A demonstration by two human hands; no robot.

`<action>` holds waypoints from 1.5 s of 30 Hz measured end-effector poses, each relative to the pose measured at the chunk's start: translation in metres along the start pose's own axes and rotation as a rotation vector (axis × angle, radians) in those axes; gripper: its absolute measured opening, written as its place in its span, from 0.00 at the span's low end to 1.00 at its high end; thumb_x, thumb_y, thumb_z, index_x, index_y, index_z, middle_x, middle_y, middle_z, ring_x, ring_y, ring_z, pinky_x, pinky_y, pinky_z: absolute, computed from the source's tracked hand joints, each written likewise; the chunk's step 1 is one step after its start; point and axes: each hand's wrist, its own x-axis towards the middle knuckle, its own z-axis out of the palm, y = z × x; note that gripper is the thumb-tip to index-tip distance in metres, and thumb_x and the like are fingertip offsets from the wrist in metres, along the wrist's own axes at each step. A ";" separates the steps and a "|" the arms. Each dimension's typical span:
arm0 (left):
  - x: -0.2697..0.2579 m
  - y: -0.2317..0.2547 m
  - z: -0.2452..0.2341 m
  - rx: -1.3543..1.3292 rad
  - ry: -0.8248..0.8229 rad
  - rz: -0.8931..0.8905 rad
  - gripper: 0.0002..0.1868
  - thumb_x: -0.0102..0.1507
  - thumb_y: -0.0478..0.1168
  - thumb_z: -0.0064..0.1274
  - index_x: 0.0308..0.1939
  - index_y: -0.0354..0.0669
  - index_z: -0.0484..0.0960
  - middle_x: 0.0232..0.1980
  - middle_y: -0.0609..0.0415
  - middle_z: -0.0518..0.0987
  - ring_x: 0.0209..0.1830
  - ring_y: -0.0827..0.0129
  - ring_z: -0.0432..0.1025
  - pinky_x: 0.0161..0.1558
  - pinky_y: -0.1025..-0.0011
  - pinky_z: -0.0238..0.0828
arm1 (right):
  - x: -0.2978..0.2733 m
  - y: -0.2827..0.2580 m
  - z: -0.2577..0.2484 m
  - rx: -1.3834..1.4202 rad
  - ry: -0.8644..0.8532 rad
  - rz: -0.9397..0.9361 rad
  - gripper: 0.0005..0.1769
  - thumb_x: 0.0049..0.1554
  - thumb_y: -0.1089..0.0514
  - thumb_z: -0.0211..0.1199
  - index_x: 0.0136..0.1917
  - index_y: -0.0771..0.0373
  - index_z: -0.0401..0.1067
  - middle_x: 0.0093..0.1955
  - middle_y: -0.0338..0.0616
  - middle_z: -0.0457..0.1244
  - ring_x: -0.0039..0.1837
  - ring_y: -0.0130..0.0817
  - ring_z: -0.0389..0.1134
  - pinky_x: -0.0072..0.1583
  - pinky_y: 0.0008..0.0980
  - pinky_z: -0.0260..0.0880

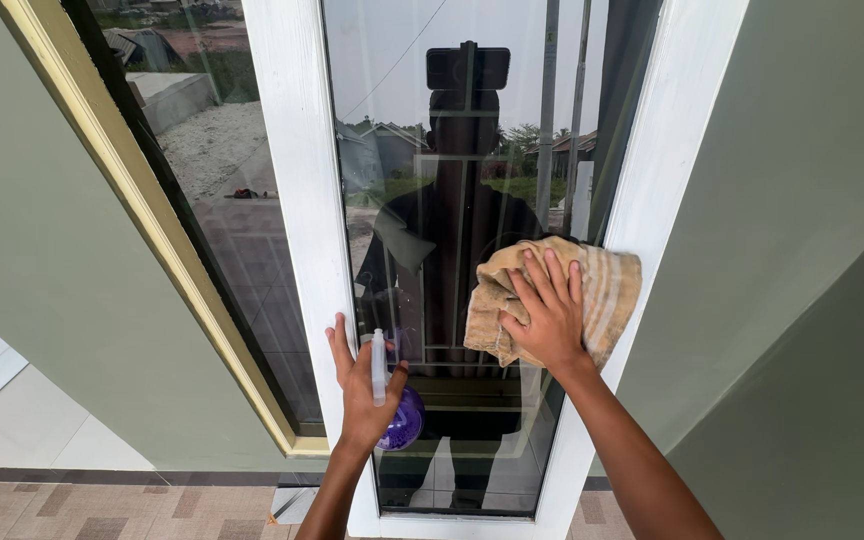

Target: The person cleans a large glass window pane using a spray bottle and a cloth. They repeatedly spray the glass with a purple liquid and wipe it down with a beige cloth, working systematically from the top to the bottom of the window.

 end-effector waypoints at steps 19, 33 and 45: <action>-0.025 -0.036 -0.039 -0.027 0.039 -0.056 0.19 0.61 0.44 0.59 0.52 0.39 0.78 0.81 0.29 0.45 0.82 0.32 0.37 0.70 0.38 0.47 | -0.027 -0.199 0.115 0.217 0.058 0.506 0.46 0.59 0.37 0.60 0.77 0.73 0.54 0.84 0.67 0.35 0.84 0.66 0.24 0.75 0.68 0.16; -0.016 -0.011 -0.032 -0.116 0.003 0.071 0.15 0.59 0.37 0.57 0.48 0.36 0.77 0.84 0.30 0.40 0.84 0.33 0.37 0.72 0.42 0.50 | -0.076 -0.083 0.054 0.229 -0.492 -0.341 0.38 0.48 0.46 0.74 0.71 0.50 0.71 0.81 0.31 0.53 0.82 0.31 0.48 0.76 0.43 0.49; 0.014 0.039 -0.025 -0.277 -0.222 -0.118 0.14 0.58 0.35 0.56 0.47 0.40 0.76 0.84 0.41 0.43 0.45 0.59 0.83 0.45 0.65 0.81 | 0.040 -0.002 -0.019 0.028 -0.041 0.303 0.45 0.55 0.44 0.66 0.78 0.67 0.58 0.87 0.59 0.37 0.87 0.60 0.32 0.81 0.62 0.31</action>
